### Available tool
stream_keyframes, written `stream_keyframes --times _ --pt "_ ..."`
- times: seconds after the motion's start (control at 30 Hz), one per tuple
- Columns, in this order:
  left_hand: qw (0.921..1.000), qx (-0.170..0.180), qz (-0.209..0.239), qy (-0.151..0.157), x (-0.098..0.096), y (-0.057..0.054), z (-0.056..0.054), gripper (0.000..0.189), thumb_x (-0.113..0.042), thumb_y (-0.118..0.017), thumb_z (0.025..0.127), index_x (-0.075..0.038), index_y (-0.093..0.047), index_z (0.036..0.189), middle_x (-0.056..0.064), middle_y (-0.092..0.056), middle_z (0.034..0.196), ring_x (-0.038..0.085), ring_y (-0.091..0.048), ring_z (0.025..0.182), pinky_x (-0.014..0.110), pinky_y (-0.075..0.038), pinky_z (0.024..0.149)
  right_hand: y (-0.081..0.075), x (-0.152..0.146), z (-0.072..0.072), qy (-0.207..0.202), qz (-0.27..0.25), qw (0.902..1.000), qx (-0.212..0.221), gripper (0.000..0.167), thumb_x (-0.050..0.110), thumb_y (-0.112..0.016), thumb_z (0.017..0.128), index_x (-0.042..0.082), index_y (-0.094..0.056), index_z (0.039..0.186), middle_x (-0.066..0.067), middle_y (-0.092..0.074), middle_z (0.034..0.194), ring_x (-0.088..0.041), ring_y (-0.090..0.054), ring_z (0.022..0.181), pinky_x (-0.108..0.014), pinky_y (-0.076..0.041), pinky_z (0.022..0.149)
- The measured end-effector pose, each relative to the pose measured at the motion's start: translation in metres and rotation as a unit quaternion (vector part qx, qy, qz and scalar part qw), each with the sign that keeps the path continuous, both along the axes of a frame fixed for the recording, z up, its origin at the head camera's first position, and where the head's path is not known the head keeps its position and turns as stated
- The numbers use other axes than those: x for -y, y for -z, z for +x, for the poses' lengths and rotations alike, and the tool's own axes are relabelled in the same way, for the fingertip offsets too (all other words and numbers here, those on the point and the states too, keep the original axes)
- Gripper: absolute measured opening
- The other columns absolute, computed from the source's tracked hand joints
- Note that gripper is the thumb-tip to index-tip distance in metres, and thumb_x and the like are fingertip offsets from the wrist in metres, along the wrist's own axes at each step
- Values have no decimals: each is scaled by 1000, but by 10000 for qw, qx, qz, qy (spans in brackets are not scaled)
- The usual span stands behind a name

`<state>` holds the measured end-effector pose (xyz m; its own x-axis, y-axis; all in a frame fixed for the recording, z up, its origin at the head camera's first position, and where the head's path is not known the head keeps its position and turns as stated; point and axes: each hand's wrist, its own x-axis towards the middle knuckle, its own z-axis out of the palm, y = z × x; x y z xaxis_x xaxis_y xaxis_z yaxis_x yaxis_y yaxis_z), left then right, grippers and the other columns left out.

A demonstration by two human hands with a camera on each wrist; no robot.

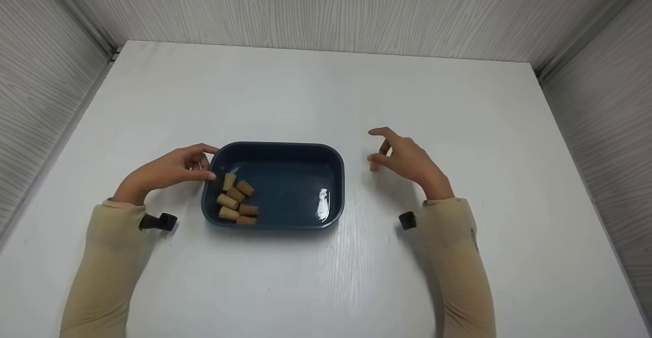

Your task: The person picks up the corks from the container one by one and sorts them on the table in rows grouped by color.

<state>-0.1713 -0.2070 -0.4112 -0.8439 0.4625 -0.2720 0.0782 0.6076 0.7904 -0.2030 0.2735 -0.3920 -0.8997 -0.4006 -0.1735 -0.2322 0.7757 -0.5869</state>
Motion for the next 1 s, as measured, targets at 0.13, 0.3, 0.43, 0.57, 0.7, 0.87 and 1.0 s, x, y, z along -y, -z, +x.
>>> stream_keyframes --times 0.13,0.3,0.43,0.57,0.7,0.87,1.0 --pt "10000 8 -29 -15 1 -1 1 62 -37 -71 88 -16 -46 140 4 -56 90 18 -50 75 32 -41 71 -7 5 4 -106 -84 9998 -166 55 35 -62 95 19 -42 144 -9 -61 101 -18 -55 72 -27 -44 66" --pt "10000 -7 -59 -52 0 -1 -1 62 -38 -70 88 -16 -46 141 4 -56 91 18 -50 75 32 -41 71 -10 4 6 -150 -195 9992 -326 53 31 -62 95 18 -43 143 -9 -61 99 -18 -54 71 -25 -43 64" --pt "10000 1 -49 -50 -1 0 0 61 -37 -71 88 -17 -46 140 4 -57 92 19 -50 76 33 -41 72 -2 -6 5 35 -202 9996 -189 55 32 -62 95 16 -41 143 -8 -61 99 -15 -54 70 -25 -44 64" --pt "10000 16 -19 39 -3 2 1 62 -36 -70 88 -15 -45 141 4 -57 92 19 -51 75 32 -41 72 6 -15 6 159 -268 9995 -65 55 31 -62 95 13 -41 143 -7 -59 98 -13 -54 68 -24 -43 64" --pt "10000 46 -28 30 -4 1 0 62 -37 -70 88 -16 -45 141 4 -56 90 21 -51 74 32 -41 72 9 -17 4 189 -264 9995 -23 56 30 -63 94 12 -42 143 -8 -59 97 -15 -54 69 -25 -43 65" --pt "10000 35 -57 -2 -5 0 -2 62 -38 -70 88 -18 -46 141 4 -57 91 22 -52 75 33 -40 72 14 -16 -1 187 225 9991 298 56 27 -64 94 11 -41 143 -14 -60 104 -19 -53 76 -28 -43 68" --pt "10000 30 -77 21 -5 0 -1 62 -38 -70 88 -17 -46 141 4 -58 92 19 -51 76 32 -40 72 22 -15 -2 154 504 9973 506 54 23 -62 94 10 -41 142 -18 -61 108 -22 -52 83 -32 -40 73"
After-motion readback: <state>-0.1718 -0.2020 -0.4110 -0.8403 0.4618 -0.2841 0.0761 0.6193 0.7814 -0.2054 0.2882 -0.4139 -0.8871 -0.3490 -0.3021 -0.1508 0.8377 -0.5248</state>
